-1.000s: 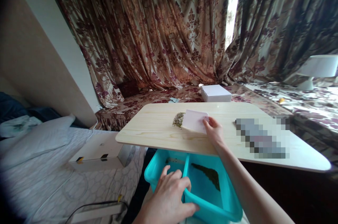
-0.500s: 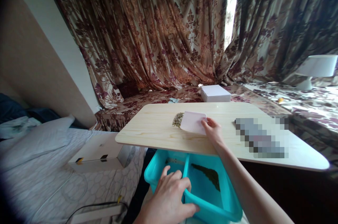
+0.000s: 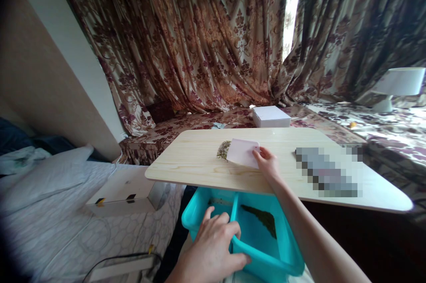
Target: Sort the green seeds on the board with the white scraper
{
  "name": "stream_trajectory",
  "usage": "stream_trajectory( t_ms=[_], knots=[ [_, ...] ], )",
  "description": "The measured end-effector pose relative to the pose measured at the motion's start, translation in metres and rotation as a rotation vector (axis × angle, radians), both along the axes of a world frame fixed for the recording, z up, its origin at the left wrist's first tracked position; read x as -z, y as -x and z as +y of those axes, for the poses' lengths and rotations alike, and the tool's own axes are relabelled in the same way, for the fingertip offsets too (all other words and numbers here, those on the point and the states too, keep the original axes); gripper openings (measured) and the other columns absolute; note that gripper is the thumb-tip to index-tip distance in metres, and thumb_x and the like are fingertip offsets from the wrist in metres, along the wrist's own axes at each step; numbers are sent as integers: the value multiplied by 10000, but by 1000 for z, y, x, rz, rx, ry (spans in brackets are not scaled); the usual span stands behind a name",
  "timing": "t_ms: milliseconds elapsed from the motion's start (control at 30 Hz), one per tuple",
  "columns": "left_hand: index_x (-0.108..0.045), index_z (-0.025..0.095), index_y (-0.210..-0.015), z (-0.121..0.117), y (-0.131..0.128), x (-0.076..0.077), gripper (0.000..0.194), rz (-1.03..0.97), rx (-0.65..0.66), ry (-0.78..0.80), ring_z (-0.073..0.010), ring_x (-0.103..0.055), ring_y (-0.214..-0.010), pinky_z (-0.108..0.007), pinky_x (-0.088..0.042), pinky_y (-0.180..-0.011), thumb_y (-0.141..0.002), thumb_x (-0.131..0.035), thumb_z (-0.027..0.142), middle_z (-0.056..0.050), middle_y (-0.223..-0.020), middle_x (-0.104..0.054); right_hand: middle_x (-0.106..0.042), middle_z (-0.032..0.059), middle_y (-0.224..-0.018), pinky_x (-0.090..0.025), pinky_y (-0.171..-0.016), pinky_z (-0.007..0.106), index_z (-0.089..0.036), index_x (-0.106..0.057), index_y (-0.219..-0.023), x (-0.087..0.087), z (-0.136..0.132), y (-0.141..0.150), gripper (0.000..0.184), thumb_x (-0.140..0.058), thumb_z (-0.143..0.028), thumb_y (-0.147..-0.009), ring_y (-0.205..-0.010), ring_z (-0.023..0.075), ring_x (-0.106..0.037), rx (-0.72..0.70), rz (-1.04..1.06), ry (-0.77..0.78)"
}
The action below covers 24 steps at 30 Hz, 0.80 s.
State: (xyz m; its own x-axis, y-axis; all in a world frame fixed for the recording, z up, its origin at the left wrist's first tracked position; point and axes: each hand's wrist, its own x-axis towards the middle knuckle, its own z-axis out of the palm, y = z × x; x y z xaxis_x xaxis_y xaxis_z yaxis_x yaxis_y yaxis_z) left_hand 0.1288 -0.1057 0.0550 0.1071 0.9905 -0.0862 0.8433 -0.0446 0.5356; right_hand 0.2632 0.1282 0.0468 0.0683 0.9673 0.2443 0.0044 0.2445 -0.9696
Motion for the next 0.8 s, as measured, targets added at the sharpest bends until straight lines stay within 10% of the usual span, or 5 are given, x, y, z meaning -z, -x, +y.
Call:
stream_trajectory(
  t_ms=[800],
  knots=[
    [-645,260,-921,0,1,-3,327,3,-8,3,-238,-529,-1062,-506,-87,-1160,-683,-650,484,-10,-973,-568,-770,80,-919,-560,-769,344,-162,-725,-877,-10,-11,-2,296,-686,-375,-675,-936,280,-699,37,-16,-1]
  ],
)
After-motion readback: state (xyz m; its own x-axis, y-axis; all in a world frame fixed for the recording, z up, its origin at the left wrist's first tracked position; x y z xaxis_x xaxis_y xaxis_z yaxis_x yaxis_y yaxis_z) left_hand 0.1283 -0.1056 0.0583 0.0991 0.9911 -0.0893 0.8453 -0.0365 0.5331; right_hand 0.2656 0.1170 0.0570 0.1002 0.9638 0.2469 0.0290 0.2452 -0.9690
